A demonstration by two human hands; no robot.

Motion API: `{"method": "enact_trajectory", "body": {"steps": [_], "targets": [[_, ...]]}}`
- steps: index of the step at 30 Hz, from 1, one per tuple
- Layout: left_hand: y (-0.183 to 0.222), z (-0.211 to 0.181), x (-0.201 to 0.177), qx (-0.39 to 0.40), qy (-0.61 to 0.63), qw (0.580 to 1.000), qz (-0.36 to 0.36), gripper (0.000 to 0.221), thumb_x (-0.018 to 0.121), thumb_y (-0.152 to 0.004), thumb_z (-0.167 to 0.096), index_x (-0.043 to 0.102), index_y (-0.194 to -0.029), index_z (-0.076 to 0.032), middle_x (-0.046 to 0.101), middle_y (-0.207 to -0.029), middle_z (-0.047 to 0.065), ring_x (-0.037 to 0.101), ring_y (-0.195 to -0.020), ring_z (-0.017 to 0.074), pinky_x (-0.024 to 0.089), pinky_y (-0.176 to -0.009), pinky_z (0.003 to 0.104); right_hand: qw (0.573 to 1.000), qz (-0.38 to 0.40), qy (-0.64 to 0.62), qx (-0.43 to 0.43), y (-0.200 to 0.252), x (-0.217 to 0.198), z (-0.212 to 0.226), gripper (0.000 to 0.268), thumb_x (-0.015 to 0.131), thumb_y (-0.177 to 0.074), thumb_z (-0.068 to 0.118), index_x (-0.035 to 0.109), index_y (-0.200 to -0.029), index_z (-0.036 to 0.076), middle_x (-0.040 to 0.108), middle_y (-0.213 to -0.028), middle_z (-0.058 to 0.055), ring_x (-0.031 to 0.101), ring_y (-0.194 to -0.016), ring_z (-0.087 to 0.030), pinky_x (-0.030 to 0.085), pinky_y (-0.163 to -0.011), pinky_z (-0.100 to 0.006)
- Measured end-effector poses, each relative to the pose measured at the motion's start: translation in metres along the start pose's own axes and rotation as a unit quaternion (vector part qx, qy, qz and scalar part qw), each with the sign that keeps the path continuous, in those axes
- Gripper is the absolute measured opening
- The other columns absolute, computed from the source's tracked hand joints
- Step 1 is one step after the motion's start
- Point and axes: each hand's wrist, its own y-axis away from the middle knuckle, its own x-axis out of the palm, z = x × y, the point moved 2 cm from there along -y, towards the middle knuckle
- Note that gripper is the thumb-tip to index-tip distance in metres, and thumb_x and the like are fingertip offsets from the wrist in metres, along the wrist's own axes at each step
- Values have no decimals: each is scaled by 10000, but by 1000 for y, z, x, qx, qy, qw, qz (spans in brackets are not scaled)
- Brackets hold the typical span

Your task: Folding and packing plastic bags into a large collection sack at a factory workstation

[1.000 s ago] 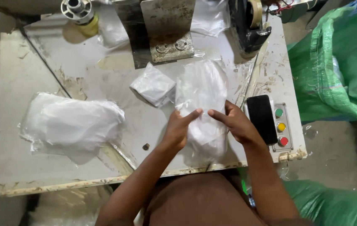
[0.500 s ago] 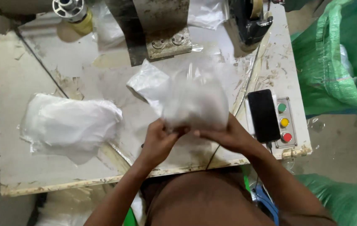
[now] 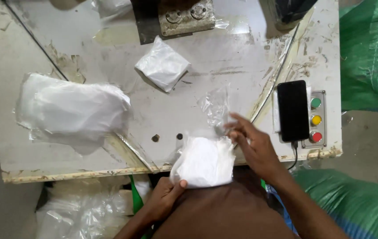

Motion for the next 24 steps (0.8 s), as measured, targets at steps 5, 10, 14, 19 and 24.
{"method": "enact_trajectory", "body": {"steps": [5, 10, 14, 19, 24], "targets": [[3, -18, 3, 148, -85, 985, 25, 566, 582, -967, -512, 692, -1276, -52, 683, -1221, 127, 689, -1155, 259, 537, -914, 363, 852, -211, 230, -419, -39, 12, -22, 147, 778, -856, -15, 749, -998, 10, 691, -933, -120, 602, -855, -283, 488, -747, -387], [2, -16, 3, 232, -57, 970, 50, 324, 606, -1009, -382, 702, -1006, -72, 583, -1171, 107, 553, -1118, 240, 416, -926, 364, 954, 140, 7, -265, -1, 19, -11, 136, 674, -906, 182, 658, -994, 80, 663, -1041, -25, 573, -943, -144, 460, -793, -338], [10, -31, 11, 2, 129, 990, 56, 545, 511, -950, -479, 747, -1210, -62, 756, -1170, 29, 667, -1097, 144, 517, -898, 292, 983, -17, 50, -174, 25, -33, 15, 550, 472, -1002, 322, 447, -1521, 143, 585, -1517, -71, 625, -1340, -213, 495, -1099, -391], [7, -18, 19, -39, 189, 981, 22, 636, 557, -923, -457, 553, -1450, -102, 680, -1410, 63, 599, -1304, 165, 430, -1107, 315, 902, 279, 187, -271, 46, 20, 31, 610, 319, -1069, 413, 312, -1586, 89, 267, -1696, -121, 200, -1576, -260, 108, -1252, -432], [13, -3, -22, 176, 106, 978, -27, 538, 471, -1014, -489, 788, -960, -57, 749, -930, 30, 645, -865, 158, 465, -784, 313, 877, 443, 132, -133, 23, 36, 24, 650, 248, -1031, 506, 319, -1605, 209, 344, -1680, -39, 339, -1524, -214, 200, -1217, -365]]}}
